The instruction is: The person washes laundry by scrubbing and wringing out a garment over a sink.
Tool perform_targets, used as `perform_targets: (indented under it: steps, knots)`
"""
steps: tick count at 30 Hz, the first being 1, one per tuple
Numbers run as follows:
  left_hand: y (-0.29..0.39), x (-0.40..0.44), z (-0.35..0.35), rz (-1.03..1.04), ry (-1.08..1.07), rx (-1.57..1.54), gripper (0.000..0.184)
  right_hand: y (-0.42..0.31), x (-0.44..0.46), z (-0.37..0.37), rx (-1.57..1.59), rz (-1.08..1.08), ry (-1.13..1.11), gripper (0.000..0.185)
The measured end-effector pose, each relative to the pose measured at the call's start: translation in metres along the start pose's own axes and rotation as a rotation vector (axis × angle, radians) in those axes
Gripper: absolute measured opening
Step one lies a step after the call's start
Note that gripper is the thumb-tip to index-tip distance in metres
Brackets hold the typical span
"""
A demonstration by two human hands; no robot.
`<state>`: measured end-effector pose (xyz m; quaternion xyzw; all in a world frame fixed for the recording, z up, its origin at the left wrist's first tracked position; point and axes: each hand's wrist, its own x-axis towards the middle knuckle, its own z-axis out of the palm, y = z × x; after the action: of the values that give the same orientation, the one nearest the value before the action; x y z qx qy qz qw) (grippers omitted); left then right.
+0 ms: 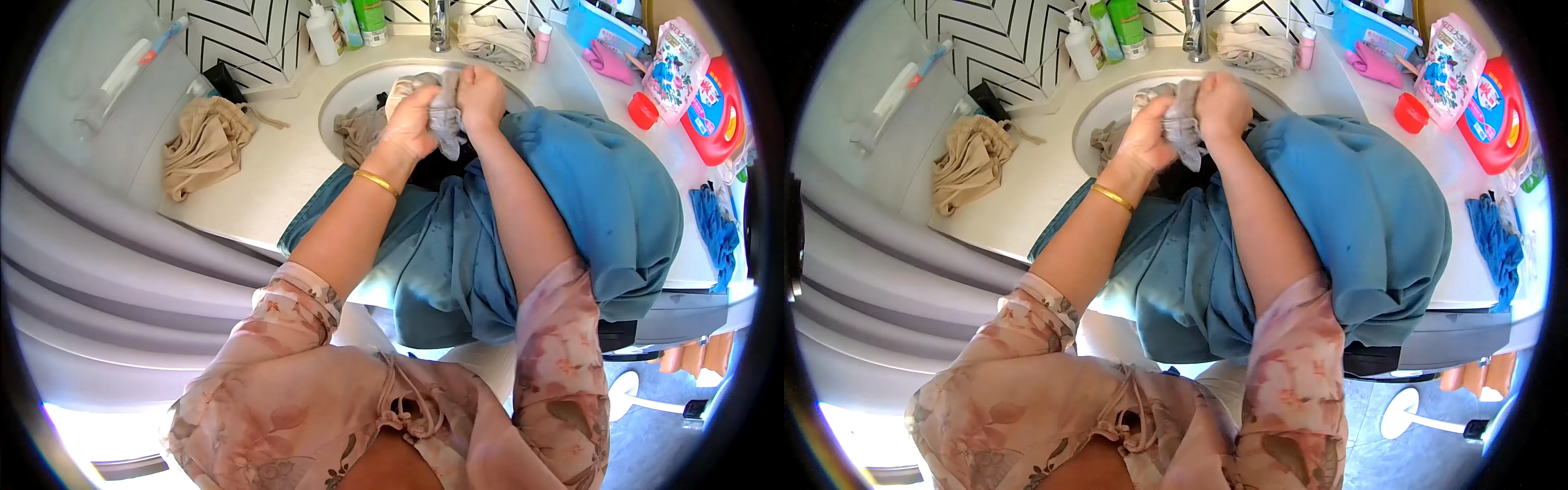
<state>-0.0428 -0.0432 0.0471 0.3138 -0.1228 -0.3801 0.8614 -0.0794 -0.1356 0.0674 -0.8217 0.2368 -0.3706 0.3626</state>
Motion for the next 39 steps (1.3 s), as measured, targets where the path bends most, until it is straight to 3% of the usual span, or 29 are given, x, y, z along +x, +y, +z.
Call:
perform_targets:
  steps: [1, 4, 6, 9, 11, 13, 16, 19, 22, 25, 26, 29, 30, 32, 34, 36, 38, 39]
  knots:
    - [-0.003, -0.001, 0.005, 0.042, -0.004, 0.074, 0.014, 0.005, 0.002, -0.002, 0.012, 0.086, 0.01, 0.018]
    - [0.012, 0.006, -0.016, -0.013, -0.039, -0.044, 0.019, -0.016, -0.041, 0.021, 0.166, -0.333, 0.083, 0.018]
    - [0.012, -0.004, -0.033, 0.001, -0.218, -0.138, 0.023, -0.017, -0.033, 0.021, 0.068, -0.35, 0.117, 0.018]
    - [0.008, -0.005, 0.001, -0.057, 0.039, -0.06, 0.028, -0.009, -0.018, 0.023, -0.07, -0.361, 0.15, 0.02]
    - [0.009, -0.005, 0.003, -0.034, -0.011, -0.087, 0.023, 0.014, 0.011, 0.003, -0.084, -0.052, 0.215, 0.03]
    - [0.005, -0.002, 0.008, -0.022, -0.068, -0.122, 0.018, 0.028, 0.013, 0.009, 0.161, 0.187, -0.069, 0.031]
    - [0.026, -0.006, 0.001, 0.101, -0.051, -0.1, 0.023, 0.027, 0.005, 0.006, 1.21, 0.709, -0.586, 0.036]
    - [0.044, -0.012, -0.003, 0.223, 0.043, -0.033, 0.026, 0.002, -0.011, -0.017, 1.254, 0.798, -0.991, 0.042]
    - [0.047, -0.016, -0.005, 0.259, 0.054, 0.07, 0.026, 0.0, -0.008, -0.004, 1.364, 0.697, -0.965, 0.04]
    - [0.036, 0.011, -0.029, 0.335, 0.222, 0.366, 0.029, 0.008, 0.001, 0.001, 1.028, 0.527, -0.646, 0.033]
    - [0.034, 0.011, -0.029, 0.208, 0.335, 0.494, 0.036, 0.017, 0.009, 0.012, 1.003, 0.472, -0.37, 0.022]
    - [0.031, -0.006, -0.007, -0.333, 0.355, -0.102, 0.043, 0.017, 0.012, 0.005, 0.211, -0.2, 0.19, 0.014]
    - [0.032, -0.01, -0.001, -0.372, 0.338, -0.173, 0.055, 0.008, 0.003, 0.003, 0.178, -0.36, 0.232, 0.012]
    - [0.031, -0.003, -0.017, -0.265, 0.222, -0.151, 0.069, -0.012, -0.016, 0.004, -0.03, -0.502, 0.075, 0.015]
    - [0.028, 0.002, -0.023, -0.184, 0.141, -0.128, 0.064, -0.029, -0.031, 0.01, -0.265, -0.59, -0.104, 0.02]
    - [0.021, 0.003, -0.018, -0.125, 0.104, -0.099, 0.041, -0.038, -0.039, 0.018, -0.49, -0.667, -0.289, 0.026]
    - [0.015, -0.001, -0.014, -0.067, 0.071, -0.074, 0.022, -0.022, -0.019, 0.015, -0.2, -0.366, -0.074, 0.025]
    - [0.013, -0.001, -0.01, -0.053, 0.062, -0.063, 0.022, -0.012, -0.009, 0.01, -0.061, -0.221, 0.034, 0.03]
